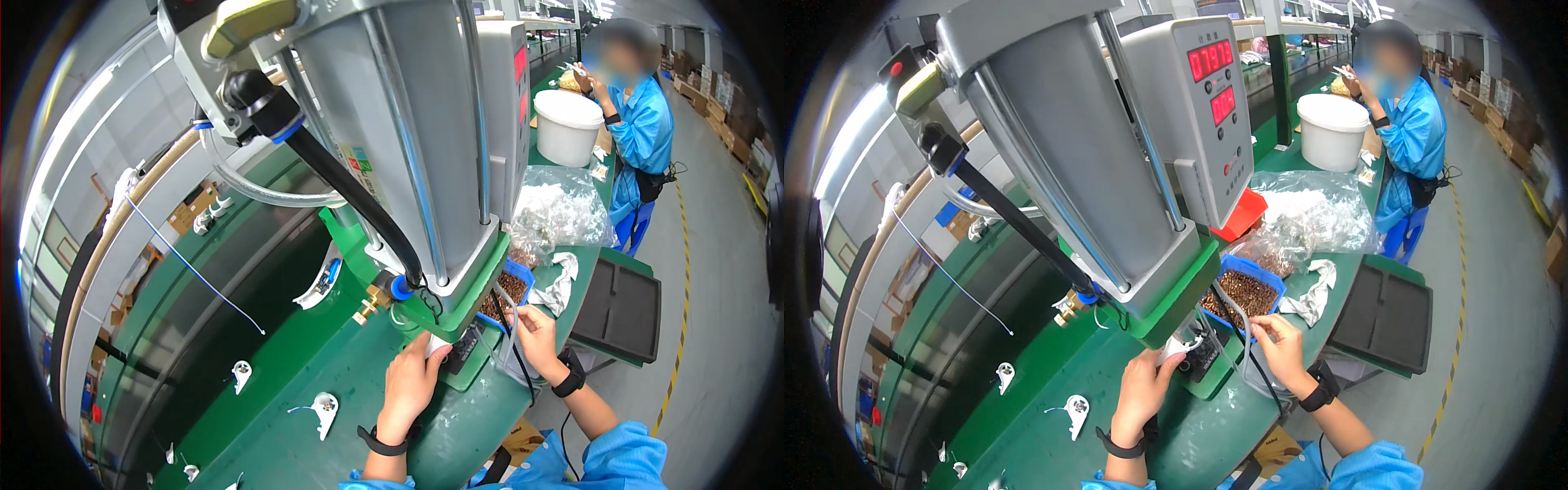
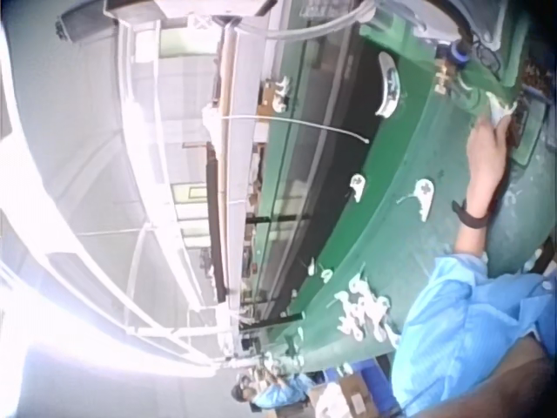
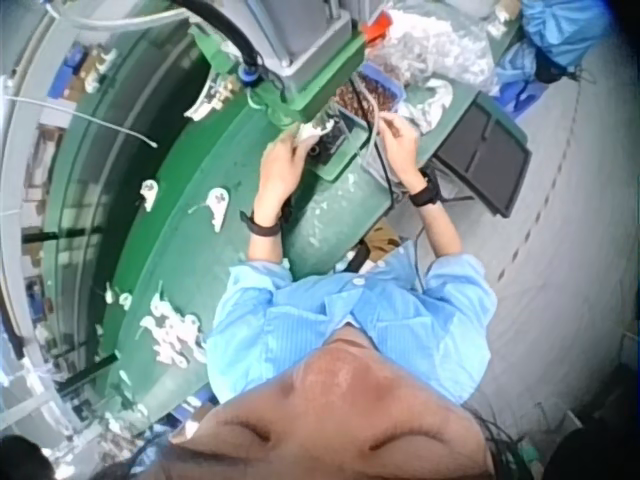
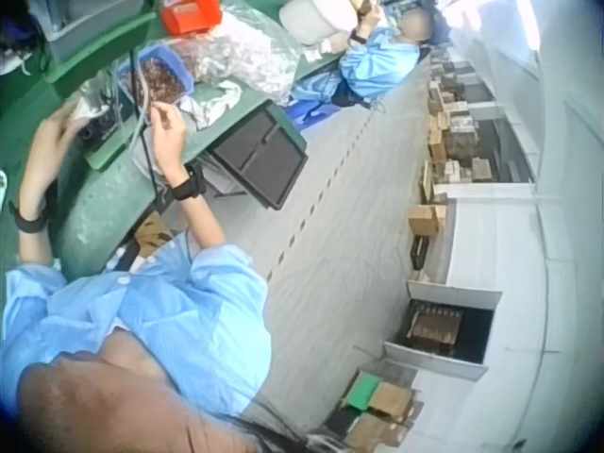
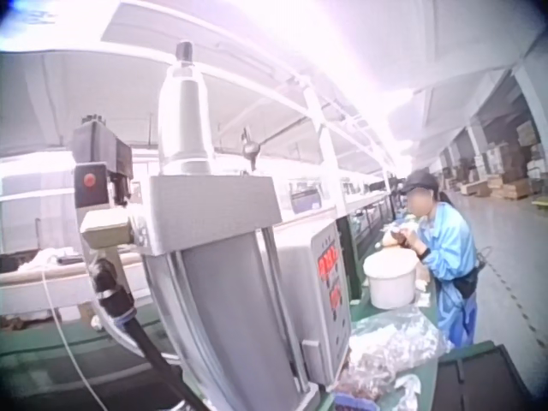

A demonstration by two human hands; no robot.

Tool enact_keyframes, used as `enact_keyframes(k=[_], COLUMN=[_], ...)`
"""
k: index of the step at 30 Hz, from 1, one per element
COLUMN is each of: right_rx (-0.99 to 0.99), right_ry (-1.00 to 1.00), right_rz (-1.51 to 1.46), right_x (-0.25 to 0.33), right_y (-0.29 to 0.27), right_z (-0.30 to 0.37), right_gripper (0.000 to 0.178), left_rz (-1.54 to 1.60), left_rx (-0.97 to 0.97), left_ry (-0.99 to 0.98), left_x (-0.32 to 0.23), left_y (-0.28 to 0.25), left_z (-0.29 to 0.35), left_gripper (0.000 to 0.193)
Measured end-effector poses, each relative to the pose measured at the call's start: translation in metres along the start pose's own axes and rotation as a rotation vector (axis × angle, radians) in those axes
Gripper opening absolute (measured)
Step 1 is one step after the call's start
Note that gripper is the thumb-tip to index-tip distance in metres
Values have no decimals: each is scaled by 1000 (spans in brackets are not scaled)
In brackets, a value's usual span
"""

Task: Operating a pneumatic press to assemble small plastic and metal components.

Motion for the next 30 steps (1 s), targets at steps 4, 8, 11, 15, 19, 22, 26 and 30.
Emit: enact_keyframes(k=[4, 8, 11, 15, 19, 22, 26, 30], right_rx=[82, 195, 322, 477, 561, 618, 672, 719], right_ry=[97, 150, 159, -28, -70, -22, -292, -336], right_rz=[-140, -212, -205, -106, -166, -126, -1, 28], right_x=[19, 33, 38, 53, 82, 60, 71, 77], right_y=[5, 8, 18, 45, 76, 84, 90, 87], right_z=[-8, -24, -25, -29, -27, -27, -30, -28], right_gripper=[11, 8, 7, 9, 18, 38, 42, 41], left_rz=[-16, 23, 63, 106, 108, 90, 102, 128], left_rx=[79, 129, 143, 106, 95, 109, 25, 4], left_ry=[21, 55, 28, 56, 23, 22, 44, 65], left_x=[2, 2, 6, 6, 9, 6, 0, 2], left_y=[-4, -4, -2, -7, -5, -4, -8, -5], left_z=[-2, -5, -6, -8, -5, -6, -8, -7], left_gripper=[34, 35, 35, 34, 33, 34, 28, 31])
Point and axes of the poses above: each hand's wrist, its own z-axis away from the middle knuckle, its own y-axis out of the palm, x = y × z, the point moved 6 cm from there along -z, towards the middle knuckle, and after that the axes turned 10 degrees about -x, right-handed, at the moved point
